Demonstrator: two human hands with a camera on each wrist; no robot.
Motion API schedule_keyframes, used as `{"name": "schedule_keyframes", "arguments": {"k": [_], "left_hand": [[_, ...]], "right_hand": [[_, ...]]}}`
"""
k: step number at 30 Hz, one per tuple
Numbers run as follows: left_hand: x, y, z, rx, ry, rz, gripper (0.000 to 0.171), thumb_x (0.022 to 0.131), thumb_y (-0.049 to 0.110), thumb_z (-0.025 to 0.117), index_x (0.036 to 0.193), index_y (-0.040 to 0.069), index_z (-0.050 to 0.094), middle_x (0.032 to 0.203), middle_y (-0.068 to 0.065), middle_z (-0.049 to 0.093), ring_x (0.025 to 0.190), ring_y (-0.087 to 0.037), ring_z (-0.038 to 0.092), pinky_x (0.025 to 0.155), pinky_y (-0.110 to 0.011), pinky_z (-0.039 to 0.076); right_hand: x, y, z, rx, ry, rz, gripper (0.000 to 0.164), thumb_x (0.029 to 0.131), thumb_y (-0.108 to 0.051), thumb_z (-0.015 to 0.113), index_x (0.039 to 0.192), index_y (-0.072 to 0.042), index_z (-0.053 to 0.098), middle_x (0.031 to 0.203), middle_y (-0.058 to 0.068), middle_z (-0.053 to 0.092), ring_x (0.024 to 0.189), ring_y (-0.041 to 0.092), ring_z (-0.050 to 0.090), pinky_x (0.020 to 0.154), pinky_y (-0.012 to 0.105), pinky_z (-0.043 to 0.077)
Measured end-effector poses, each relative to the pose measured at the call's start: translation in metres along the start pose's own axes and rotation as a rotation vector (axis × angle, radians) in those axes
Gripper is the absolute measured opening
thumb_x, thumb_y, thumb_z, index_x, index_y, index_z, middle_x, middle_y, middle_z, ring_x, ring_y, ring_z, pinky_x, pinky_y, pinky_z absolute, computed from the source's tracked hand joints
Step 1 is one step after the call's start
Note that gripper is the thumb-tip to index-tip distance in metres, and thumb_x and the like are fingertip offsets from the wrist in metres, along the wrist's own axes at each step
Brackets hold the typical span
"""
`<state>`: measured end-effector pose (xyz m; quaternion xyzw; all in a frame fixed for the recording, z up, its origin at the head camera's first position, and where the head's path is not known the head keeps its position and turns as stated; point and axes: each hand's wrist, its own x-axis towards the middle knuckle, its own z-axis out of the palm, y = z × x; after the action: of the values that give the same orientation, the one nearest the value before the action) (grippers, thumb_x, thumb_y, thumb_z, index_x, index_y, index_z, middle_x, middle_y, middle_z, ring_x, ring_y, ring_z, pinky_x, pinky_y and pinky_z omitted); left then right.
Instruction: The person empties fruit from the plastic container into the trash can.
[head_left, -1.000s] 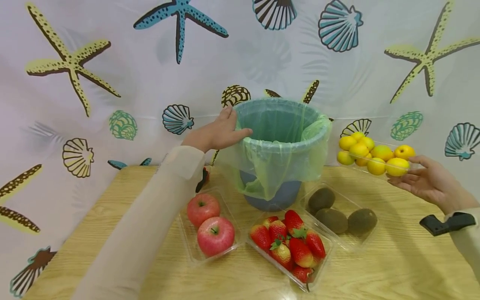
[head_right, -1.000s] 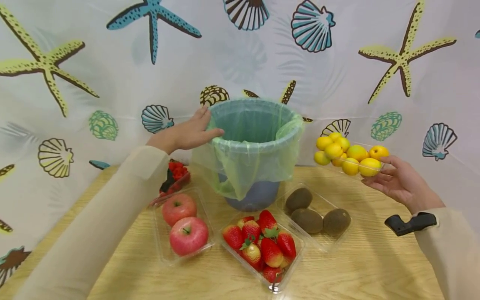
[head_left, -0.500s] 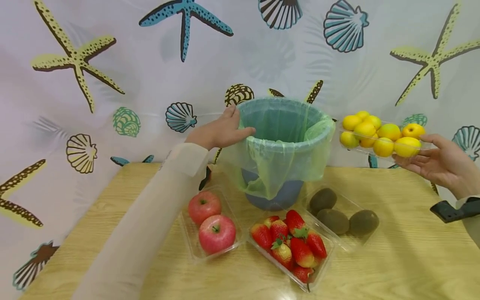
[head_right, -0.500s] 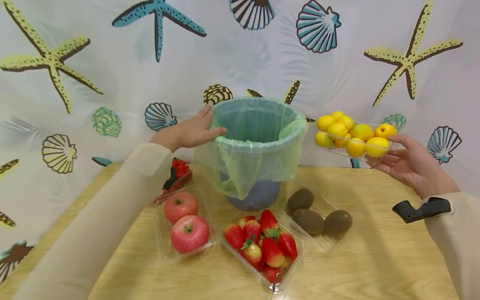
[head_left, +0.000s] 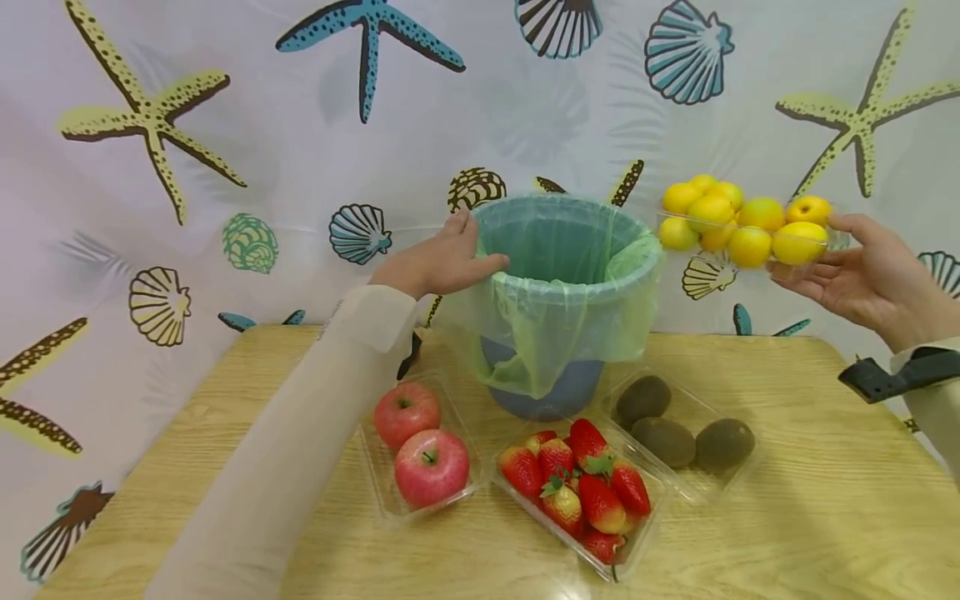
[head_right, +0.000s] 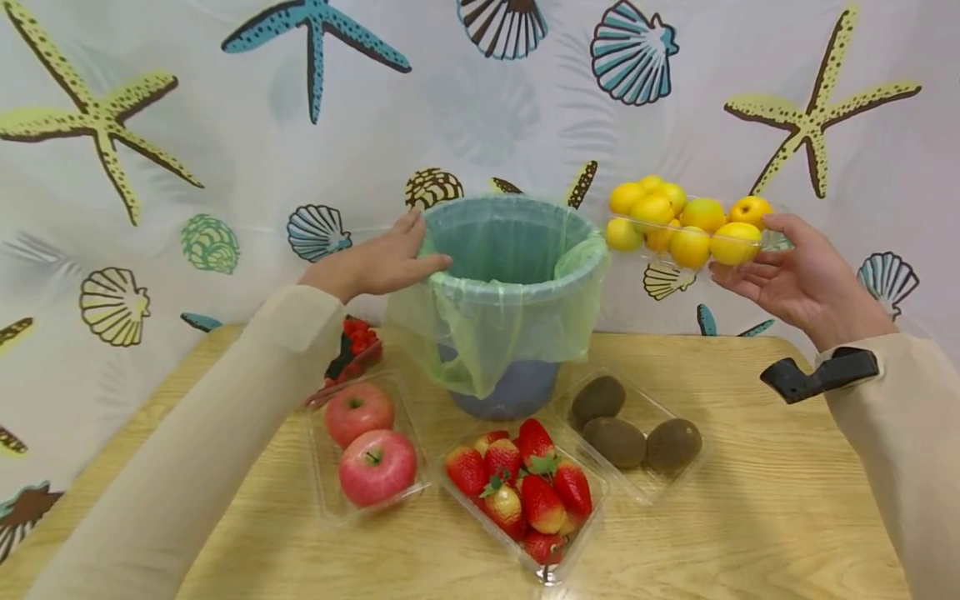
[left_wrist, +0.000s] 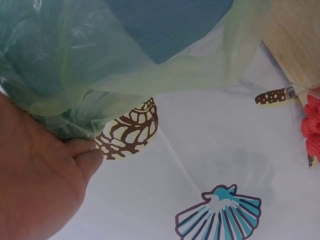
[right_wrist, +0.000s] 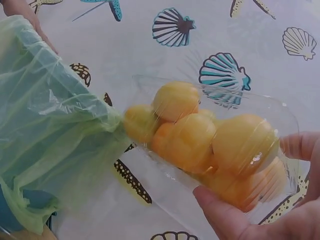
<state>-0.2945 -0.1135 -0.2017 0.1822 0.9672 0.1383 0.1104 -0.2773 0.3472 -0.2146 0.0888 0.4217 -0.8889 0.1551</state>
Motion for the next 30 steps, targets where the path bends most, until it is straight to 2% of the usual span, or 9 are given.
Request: {"name": "schedule_keyframes", "arguments": {"k": [6,14,22,25,30], "left_hand": [[0.001,0.002,0.002,-0.002,-0.006,-0.005,0.088,0.098,0.056,0.031,0.15,0.001,-0.013,0.157,-0.013,-0.024,0.146,-0.025,-0.018,0.12,-0.045,0.006],[0.001,-0.001,0.0,0.021,0.001,-0.006,0.086,0.099,0.054,0.031,0.15,0.0,-0.013,0.157,-0.015,-0.024,0.146,-0.026,-0.019,0.12,-0.045,0.006],[0.003,0.0,0.001,0.014,-0.004,-0.011,0.086,0.099,0.053,0.031,0.15,0.0,-0.012,0.157,-0.014,-0.023,0.147,-0.026,-0.018,0.12,-0.046,0.006],[0.004,0.0,0.0,0.02,-0.004,-0.009,0.085,0.1,0.052,0.031,0.15,-0.001,-0.012,0.157,-0.015,-0.024,0.146,-0.027,-0.018,0.12,-0.046,0.005],[0.003,0.001,-0.003,0.032,-0.002,-0.024,0.084,0.1,0.052,0.03,0.15,-0.001,-0.011,0.157,-0.016,-0.023,0.147,-0.027,-0.017,0.12,-0.045,0.004]], "right_hand": [[-0.001,0.001,0.012,0.051,-0.009,0.003,0.04,0.093,-0.027,0.063,0.13,-0.025,0.047,0.132,0.005,0.04,0.113,0.029,0.058,0.11,0.032,0.036],[0.003,0.006,0.047,-0.016,-0.053,0.003,0.036,0.092,-0.027,0.064,0.125,-0.017,0.053,0.131,0.011,0.041,0.121,0.027,0.052,0.109,0.036,0.037],[0.016,0.016,0.076,-0.043,-0.103,0.058,0.039,0.094,-0.027,0.062,0.128,-0.015,0.049,0.132,0.012,0.042,0.124,0.027,0.048,0.106,0.038,0.041],[0.023,0.02,0.087,-0.065,-0.112,0.065,0.046,0.094,-0.026,0.061,0.134,-0.016,0.042,0.135,0.012,0.04,0.13,0.026,0.042,0.106,0.038,0.04],[0.034,0.03,0.108,-0.135,-0.124,0.095,0.07,0.095,-0.027,0.058,0.149,-0.019,0.015,0.139,0.008,0.034,0.134,0.021,0.035,0.11,0.034,0.035]]}}
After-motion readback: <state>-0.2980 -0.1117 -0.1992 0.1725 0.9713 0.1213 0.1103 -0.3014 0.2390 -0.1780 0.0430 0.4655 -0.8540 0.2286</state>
